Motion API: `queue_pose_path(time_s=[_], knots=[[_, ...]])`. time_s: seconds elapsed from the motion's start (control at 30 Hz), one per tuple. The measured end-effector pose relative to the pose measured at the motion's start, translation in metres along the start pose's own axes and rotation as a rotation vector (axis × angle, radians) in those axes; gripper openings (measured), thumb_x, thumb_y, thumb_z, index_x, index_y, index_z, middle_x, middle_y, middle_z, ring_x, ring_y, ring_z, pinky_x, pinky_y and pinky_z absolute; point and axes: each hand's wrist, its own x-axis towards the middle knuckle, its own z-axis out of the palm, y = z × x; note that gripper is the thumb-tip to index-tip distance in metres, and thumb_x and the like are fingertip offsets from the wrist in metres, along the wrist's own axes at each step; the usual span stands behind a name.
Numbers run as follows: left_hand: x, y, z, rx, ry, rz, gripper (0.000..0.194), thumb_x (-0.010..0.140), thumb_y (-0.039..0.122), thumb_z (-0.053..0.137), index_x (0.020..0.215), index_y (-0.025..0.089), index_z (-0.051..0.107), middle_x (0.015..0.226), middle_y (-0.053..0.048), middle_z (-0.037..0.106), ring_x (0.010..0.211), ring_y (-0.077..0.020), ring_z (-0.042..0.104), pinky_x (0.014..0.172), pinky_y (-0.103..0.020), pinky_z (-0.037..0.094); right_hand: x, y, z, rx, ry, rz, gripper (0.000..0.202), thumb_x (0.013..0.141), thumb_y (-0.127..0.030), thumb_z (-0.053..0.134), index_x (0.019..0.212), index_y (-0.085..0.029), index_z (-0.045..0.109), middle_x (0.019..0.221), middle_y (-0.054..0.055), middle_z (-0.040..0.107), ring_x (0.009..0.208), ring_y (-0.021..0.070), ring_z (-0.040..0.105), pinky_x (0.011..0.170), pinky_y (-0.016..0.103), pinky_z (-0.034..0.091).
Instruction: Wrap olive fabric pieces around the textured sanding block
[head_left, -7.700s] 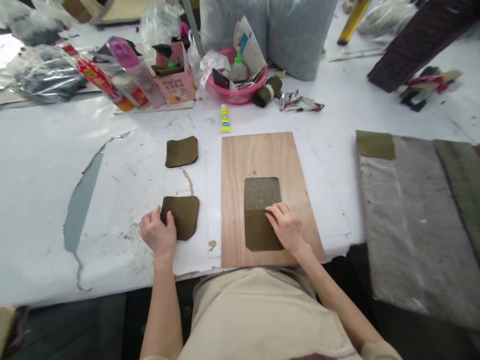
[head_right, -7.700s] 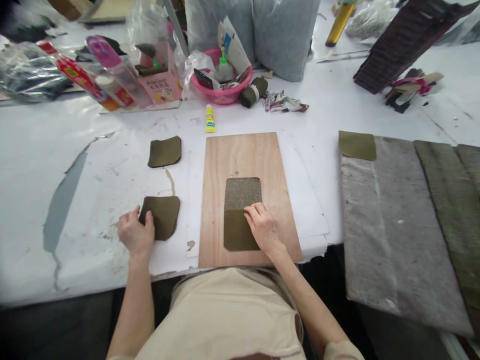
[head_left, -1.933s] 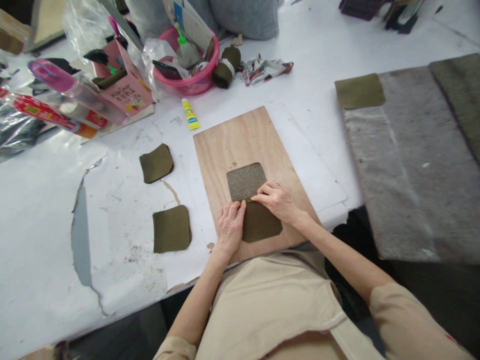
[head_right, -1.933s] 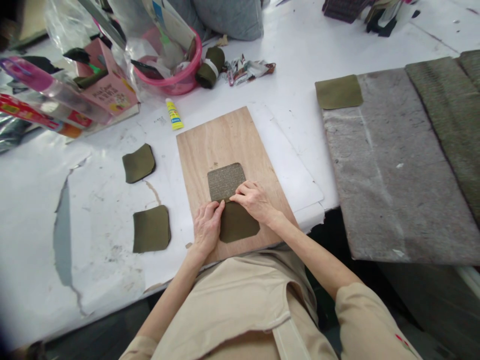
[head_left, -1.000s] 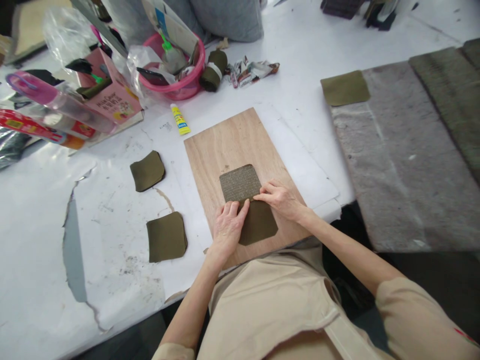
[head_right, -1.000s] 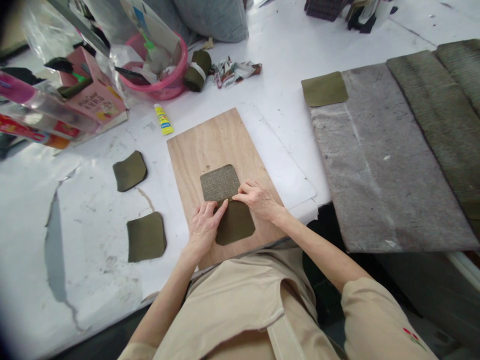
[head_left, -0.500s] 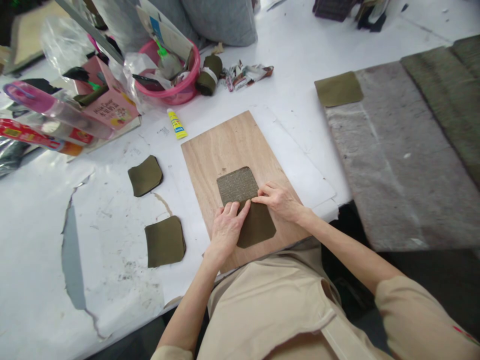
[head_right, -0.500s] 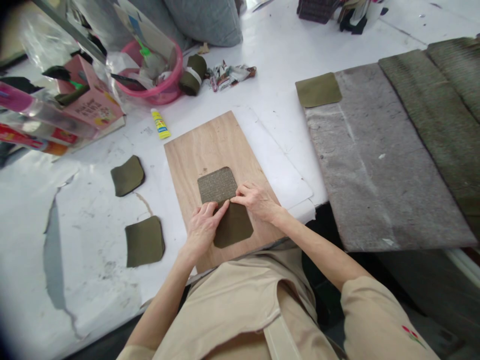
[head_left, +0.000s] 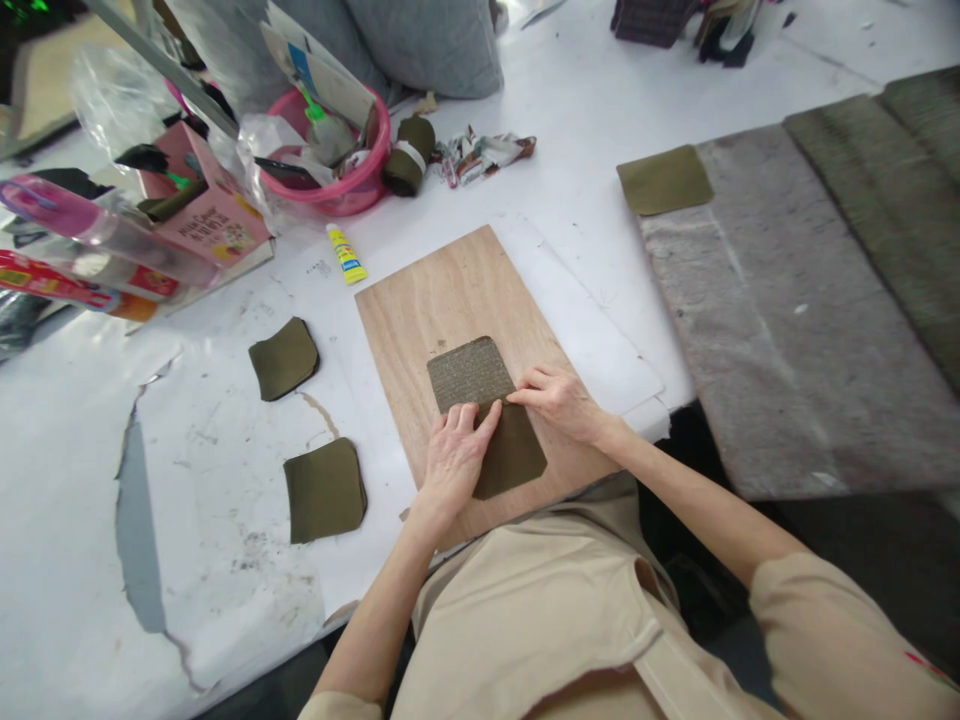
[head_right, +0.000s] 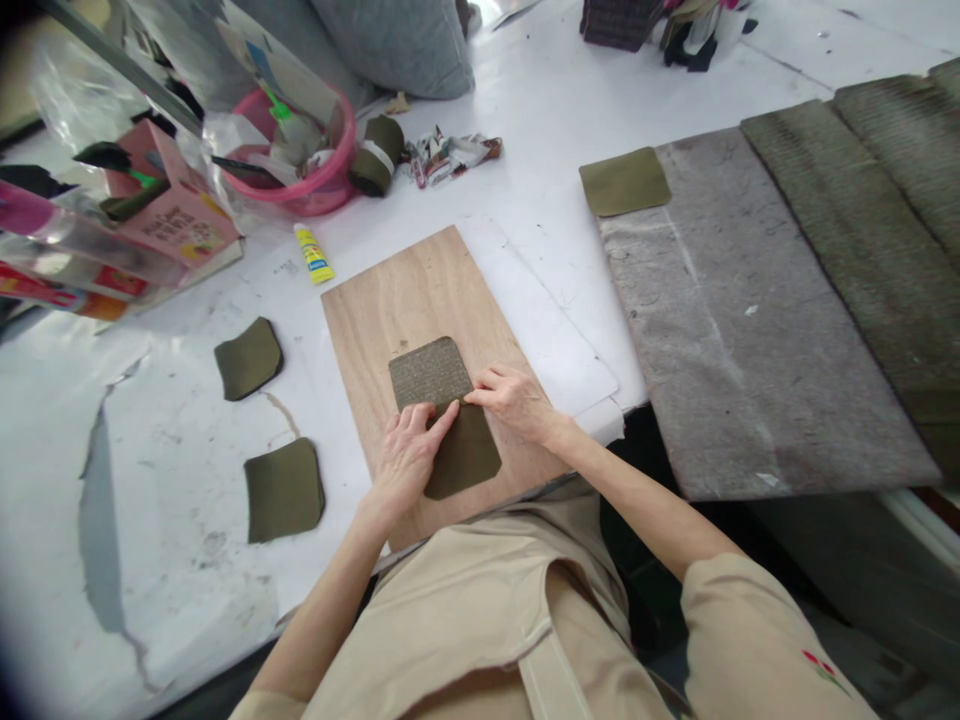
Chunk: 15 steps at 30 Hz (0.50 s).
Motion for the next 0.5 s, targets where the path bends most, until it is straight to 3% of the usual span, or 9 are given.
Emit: queue_pose_path(time_s=[0.5], knots=[[0.0064, 0.0046, -0.0078, 0.037, -0.044, 0.028, 0.055, 0.094, 0.012, 0.044, 0.146, 0.028, 0.034, 0.108, -0.009, 0.051, 0.098, -0.022, 0.049, 0.083, -0.036, 0.043, -0.0051, -0.0036, -0.0037, -0.009, -0.033, -0.008, 0.024, 0.094, -0.013, 0.051, 0.109, -0.018, 0.069, 0.095, 0.008, 0.064, 0.096, 0.0206, 0.054, 0.082, 0.031, 0.049]])
